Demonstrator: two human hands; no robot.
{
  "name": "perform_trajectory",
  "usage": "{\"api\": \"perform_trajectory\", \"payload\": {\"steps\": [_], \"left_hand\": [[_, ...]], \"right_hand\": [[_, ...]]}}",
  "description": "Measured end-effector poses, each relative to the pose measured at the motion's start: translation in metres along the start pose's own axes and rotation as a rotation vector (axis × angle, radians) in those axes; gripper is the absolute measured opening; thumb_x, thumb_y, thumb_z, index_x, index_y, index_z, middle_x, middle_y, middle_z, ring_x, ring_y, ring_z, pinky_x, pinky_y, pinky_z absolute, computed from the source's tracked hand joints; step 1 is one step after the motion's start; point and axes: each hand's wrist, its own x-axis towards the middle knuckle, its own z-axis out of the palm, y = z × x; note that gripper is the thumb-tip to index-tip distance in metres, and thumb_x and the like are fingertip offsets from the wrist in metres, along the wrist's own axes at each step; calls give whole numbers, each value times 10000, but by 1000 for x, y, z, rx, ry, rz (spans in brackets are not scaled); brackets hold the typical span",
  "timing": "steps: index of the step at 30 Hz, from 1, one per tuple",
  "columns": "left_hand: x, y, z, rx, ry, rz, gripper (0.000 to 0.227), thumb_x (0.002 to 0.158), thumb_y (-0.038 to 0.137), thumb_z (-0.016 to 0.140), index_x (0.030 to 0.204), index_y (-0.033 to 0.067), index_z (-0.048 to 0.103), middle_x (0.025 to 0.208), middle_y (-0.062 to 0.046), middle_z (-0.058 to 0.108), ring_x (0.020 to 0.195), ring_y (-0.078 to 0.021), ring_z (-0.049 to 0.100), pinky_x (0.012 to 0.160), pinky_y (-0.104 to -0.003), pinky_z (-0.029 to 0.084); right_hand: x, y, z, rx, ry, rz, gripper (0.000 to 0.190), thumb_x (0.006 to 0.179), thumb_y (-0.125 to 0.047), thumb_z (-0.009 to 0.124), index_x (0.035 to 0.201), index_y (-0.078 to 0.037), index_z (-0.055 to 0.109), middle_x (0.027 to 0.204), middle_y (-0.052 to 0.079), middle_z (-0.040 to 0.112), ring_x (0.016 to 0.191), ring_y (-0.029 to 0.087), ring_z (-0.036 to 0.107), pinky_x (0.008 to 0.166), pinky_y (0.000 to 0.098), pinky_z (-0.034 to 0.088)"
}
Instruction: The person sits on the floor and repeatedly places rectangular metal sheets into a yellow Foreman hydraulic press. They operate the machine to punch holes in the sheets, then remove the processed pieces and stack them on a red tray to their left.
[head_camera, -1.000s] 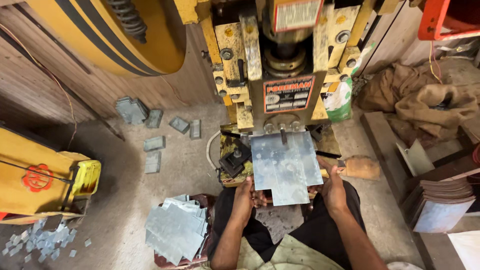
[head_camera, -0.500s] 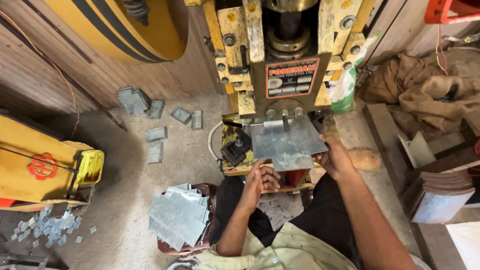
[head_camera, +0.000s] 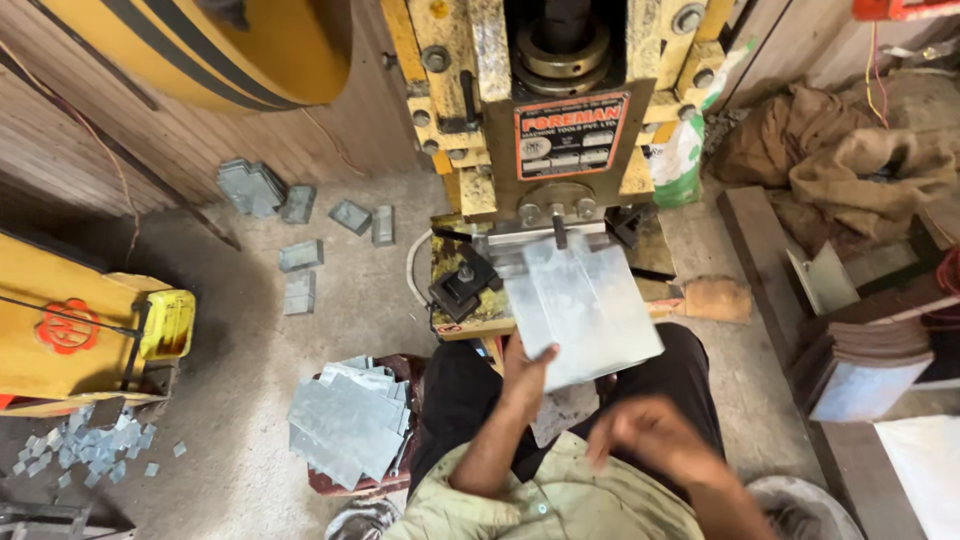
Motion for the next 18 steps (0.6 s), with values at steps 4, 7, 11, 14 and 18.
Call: {"api": "perform_trajectory", "payload": {"steps": [4,7,11,14,18], "left_hand": [[4,22,-10,-156,-46,-56,461,954,-19,662,1402,-7,556,1321,-128,663,1175,-212,642,1021,-368,511],[-4,48,-4,-251,-20,-96,481,934,75,657,1396,20,534,1299,-109,653,1146,-215,662,946,-393,558],[-12,71,-3,-412,-4,-112,474,962,211,637,1373,4,524,1259,-125,649,1075,-224,697,840,-393,623],[-34,85,-16,-245,54,-148,439,980,267,582,1353,46,514,1131,-120,717,885,-226,752,761,-338,650],[-44,96,-36,238,-49,-114,381,1051,288,482,1332,50,581,665,-127,633,436,-158,525,403,-288,393]], "right_hand": [[11,-24,-44,-571,848,-309,304,1110,-230,578,1173,47,687,1017,113,715,940,184,660,886,338,532],[44,-23,-70,-385,794,-35,483,1017,-204,532,1487,-113,462,1038,3,681,829,142,652,736,303,535],[64,15,-68,20,719,-3,453,987,-165,578,1428,-97,497,859,75,683,703,194,677,682,316,571],[65,40,-60,28,760,-65,405,1006,-134,600,1385,-16,522,854,138,713,690,184,658,658,302,547],[58,50,-50,-31,790,-51,387,1006,-128,603,1361,-10,507,821,171,712,643,198,655,630,317,547]]}}
